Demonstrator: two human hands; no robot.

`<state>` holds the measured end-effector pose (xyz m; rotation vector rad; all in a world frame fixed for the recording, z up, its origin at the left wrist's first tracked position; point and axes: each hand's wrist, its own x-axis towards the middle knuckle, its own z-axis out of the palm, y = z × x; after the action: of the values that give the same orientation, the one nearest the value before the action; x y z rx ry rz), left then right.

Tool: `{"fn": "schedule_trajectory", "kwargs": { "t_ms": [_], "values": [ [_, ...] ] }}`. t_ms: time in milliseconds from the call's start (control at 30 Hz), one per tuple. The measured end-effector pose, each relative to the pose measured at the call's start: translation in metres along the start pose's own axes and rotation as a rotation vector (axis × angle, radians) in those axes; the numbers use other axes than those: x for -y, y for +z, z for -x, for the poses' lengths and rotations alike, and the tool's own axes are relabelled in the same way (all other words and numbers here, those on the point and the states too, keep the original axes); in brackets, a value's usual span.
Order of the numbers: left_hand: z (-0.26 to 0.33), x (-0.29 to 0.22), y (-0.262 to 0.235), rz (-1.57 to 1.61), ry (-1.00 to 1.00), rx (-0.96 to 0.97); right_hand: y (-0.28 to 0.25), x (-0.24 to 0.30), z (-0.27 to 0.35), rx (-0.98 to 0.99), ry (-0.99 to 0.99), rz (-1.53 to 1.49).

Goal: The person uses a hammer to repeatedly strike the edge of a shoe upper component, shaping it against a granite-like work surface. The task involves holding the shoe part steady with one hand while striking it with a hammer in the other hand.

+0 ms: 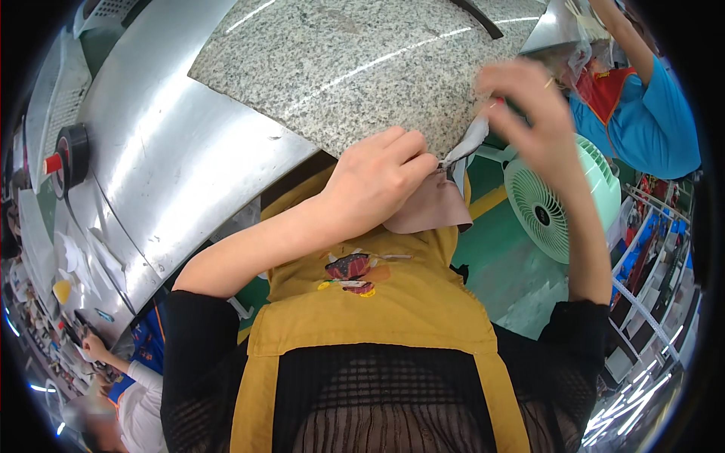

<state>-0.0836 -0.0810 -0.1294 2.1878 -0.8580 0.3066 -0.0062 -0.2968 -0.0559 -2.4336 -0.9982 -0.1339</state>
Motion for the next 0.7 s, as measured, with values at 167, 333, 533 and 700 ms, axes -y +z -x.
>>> {"fn": "schedule_trajectory", "kwargs": {
  "t_ms": [167,333,533,700],
  "values": [
    [0.000,0.001,0.002,0.036,0.055,-0.029,-0.017,-0.064,-0.058,0.090,0.124,0.360],
    [0.001,0.003,0.002,-0.025,0.154,-0.013,0.000,-0.076,-0.083,0.110,0.052,0.417],
    [-0.005,0.003,-0.010,-0.133,0.320,0.109,0.009,-0.086,-0.096,0.085,-0.074,0.484],
    [-0.012,0.001,-0.016,-0.132,0.337,0.245,0.008,-0.088,-0.101,0.181,0.063,0.386]
  ]
}}
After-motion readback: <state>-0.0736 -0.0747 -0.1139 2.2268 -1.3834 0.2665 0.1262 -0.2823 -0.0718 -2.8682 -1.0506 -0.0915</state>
